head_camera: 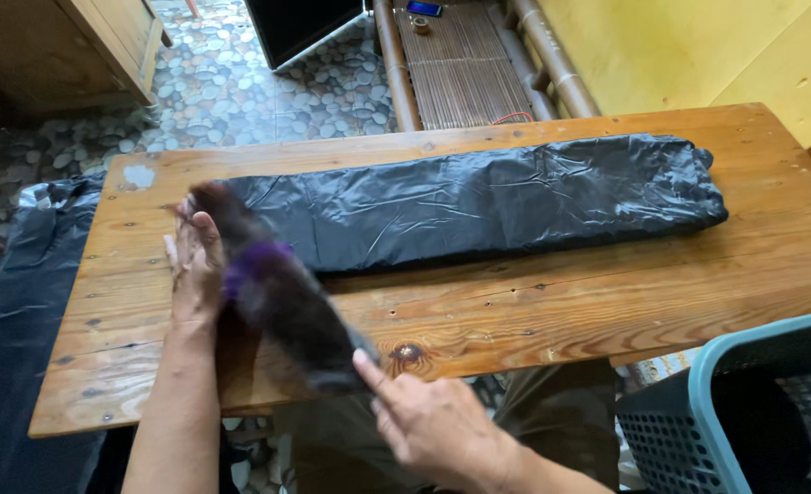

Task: The person folds a large black plastic sheet on a wooden table, using a brush to smooth it out. They then place the folded sheet into a black bag with a blue zipper and seal it. Finally, the bag is placed into a green basket.

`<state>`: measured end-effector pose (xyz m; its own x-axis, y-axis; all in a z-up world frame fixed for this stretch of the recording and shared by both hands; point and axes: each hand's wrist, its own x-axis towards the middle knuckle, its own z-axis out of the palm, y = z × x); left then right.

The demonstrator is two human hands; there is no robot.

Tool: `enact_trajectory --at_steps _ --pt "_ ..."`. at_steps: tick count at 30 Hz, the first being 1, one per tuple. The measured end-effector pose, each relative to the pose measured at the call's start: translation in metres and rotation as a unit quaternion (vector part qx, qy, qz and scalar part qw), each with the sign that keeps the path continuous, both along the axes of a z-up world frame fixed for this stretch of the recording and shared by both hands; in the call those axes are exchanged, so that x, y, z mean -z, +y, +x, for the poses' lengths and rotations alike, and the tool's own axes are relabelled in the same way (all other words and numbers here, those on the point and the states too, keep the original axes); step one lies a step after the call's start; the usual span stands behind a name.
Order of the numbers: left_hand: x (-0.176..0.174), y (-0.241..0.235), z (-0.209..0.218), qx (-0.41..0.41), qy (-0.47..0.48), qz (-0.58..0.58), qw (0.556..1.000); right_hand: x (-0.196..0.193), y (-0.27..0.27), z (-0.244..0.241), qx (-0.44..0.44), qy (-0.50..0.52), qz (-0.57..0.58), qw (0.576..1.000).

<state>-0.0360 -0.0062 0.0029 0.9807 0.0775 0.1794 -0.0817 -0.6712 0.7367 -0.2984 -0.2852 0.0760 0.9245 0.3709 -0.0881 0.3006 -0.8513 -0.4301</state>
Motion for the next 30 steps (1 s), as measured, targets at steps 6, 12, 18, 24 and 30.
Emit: enact_trajectory --at_steps 6,12,18,24,30 --pt "-0.008 -0.009 -0.008 0.025 0.044 0.162 0.986 -0.045 -0.105 0.015 0.371 0.219 -0.061 0.900" --pt "-0.003 -0.007 -0.004 0.027 0.061 0.176 0.982 -0.043 -0.231 0.025 0.559 0.180 -0.123 0.800" --pt "0.005 -0.006 0.002 0.016 0.036 0.176 0.984 -0.015 -0.249 0.034 0.547 0.075 -0.154 0.819" --pt "0.017 -0.003 0.009 0.011 0.015 0.181 0.983 0.012 -0.099 0.008 0.065 -0.268 -0.312 0.909" --pt "0.025 0.001 0.012 0.005 0.003 0.179 0.984 -0.012 -0.031 0.003 0.062 -0.027 -0.052 0.996"
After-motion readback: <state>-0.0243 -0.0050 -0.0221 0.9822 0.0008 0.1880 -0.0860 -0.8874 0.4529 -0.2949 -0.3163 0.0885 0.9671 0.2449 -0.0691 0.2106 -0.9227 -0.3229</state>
